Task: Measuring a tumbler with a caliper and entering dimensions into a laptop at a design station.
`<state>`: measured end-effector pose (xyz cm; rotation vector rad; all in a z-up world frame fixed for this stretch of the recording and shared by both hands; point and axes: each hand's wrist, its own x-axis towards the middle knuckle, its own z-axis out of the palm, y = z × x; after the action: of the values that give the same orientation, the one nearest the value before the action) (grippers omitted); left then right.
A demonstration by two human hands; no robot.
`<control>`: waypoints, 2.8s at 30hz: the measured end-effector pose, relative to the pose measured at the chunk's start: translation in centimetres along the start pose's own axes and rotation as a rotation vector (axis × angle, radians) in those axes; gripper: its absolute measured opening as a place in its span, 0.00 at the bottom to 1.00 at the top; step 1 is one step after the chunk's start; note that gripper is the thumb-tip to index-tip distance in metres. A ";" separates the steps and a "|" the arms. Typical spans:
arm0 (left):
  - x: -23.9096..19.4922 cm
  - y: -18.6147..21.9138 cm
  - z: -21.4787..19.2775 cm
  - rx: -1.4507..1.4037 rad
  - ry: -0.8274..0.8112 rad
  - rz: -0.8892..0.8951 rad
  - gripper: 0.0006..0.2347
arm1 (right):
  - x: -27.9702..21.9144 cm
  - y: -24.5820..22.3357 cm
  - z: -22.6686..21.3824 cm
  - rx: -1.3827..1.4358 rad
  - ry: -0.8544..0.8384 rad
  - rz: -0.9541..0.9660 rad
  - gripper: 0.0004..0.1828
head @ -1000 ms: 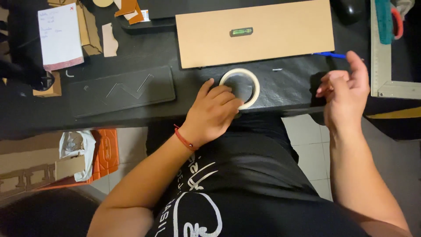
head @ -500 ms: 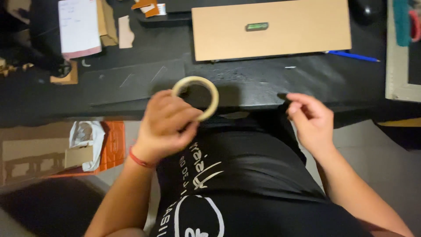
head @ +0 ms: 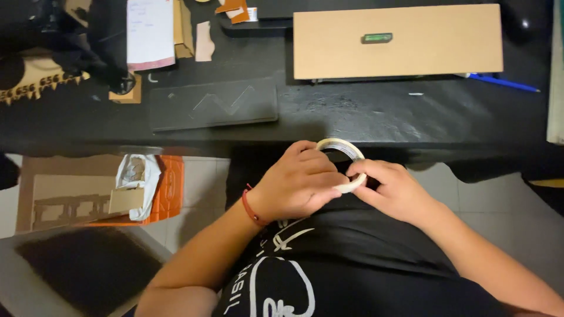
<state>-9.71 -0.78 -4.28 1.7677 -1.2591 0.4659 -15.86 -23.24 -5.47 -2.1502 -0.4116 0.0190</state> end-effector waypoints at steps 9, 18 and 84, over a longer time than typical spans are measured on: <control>1.8 -5.5 -3.6 0.208 -0.059 -0.182 0.11 | -4.6 5.9 -5.0 -0.469 0.369 -0.059 0.05; 3.8 -4.7 -3.7 0.096 -0.008 -0.592 0.04 | -5.2 6.1 -12.3 -0.702 0.319 0.687 0.16; 20.1 -6.2 -6.9 0.120 -0.974 -0.867 0.35 | -6.3 10.5 -14.6 1.305 1.049 0.665 0.11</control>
<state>5.43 -5.72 11.10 2.5180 -0.8763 -0.9290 -16.39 -42.31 -6.33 -0.7020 0.7623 -0.3492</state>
